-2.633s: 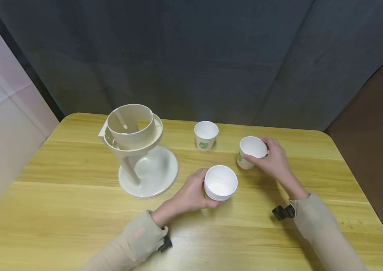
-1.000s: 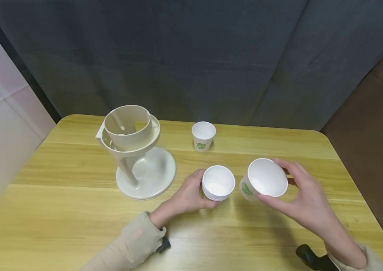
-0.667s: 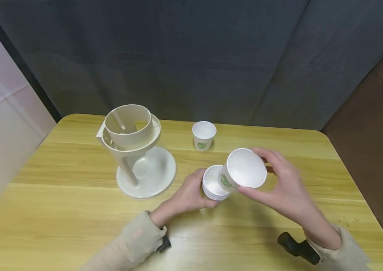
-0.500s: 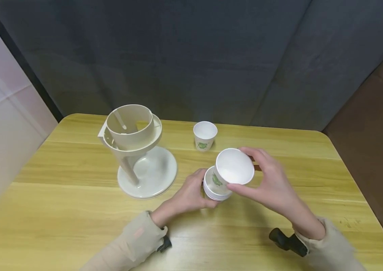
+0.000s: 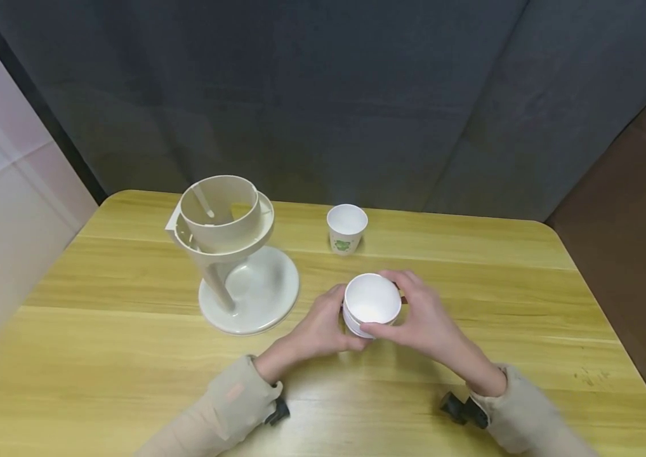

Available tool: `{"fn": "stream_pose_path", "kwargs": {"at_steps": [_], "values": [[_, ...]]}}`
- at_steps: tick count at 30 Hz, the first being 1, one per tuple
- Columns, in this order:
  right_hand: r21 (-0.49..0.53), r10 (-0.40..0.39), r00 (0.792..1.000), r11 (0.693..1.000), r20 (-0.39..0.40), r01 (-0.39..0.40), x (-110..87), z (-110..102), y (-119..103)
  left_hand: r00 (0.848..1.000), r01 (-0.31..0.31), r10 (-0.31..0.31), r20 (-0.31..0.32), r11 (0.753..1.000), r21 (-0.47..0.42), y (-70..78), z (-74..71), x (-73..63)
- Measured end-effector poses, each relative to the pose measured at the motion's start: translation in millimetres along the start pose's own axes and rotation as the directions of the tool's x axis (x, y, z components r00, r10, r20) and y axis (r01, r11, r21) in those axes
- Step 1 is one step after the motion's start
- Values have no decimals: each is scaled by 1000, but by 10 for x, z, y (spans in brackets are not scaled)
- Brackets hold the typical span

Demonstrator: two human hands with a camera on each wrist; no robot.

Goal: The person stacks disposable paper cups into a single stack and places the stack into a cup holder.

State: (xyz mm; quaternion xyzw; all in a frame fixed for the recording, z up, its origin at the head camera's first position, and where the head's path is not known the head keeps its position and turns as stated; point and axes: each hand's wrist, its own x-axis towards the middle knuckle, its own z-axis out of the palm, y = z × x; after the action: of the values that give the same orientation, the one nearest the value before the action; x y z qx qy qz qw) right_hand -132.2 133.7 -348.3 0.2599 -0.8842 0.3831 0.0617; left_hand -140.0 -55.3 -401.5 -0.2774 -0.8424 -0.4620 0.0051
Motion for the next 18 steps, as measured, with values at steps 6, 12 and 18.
{"fn": "stream_pose_path", "kwargs": {"at_steps": [6,12,18], "values": [[11,-10,1000,1000,-14,10,-42,61,55,1000,7,-7,0,1000,-7,-3,-5,0],[-7,-34,999,999,-13,33,-69,85,88,1000,2,-2,-8,1000,7,-5,-6,1],[51,-8,1000,999,7,8,-48,34,96,1000,-8,9,-15,1000,15,-11,5,1]]}}
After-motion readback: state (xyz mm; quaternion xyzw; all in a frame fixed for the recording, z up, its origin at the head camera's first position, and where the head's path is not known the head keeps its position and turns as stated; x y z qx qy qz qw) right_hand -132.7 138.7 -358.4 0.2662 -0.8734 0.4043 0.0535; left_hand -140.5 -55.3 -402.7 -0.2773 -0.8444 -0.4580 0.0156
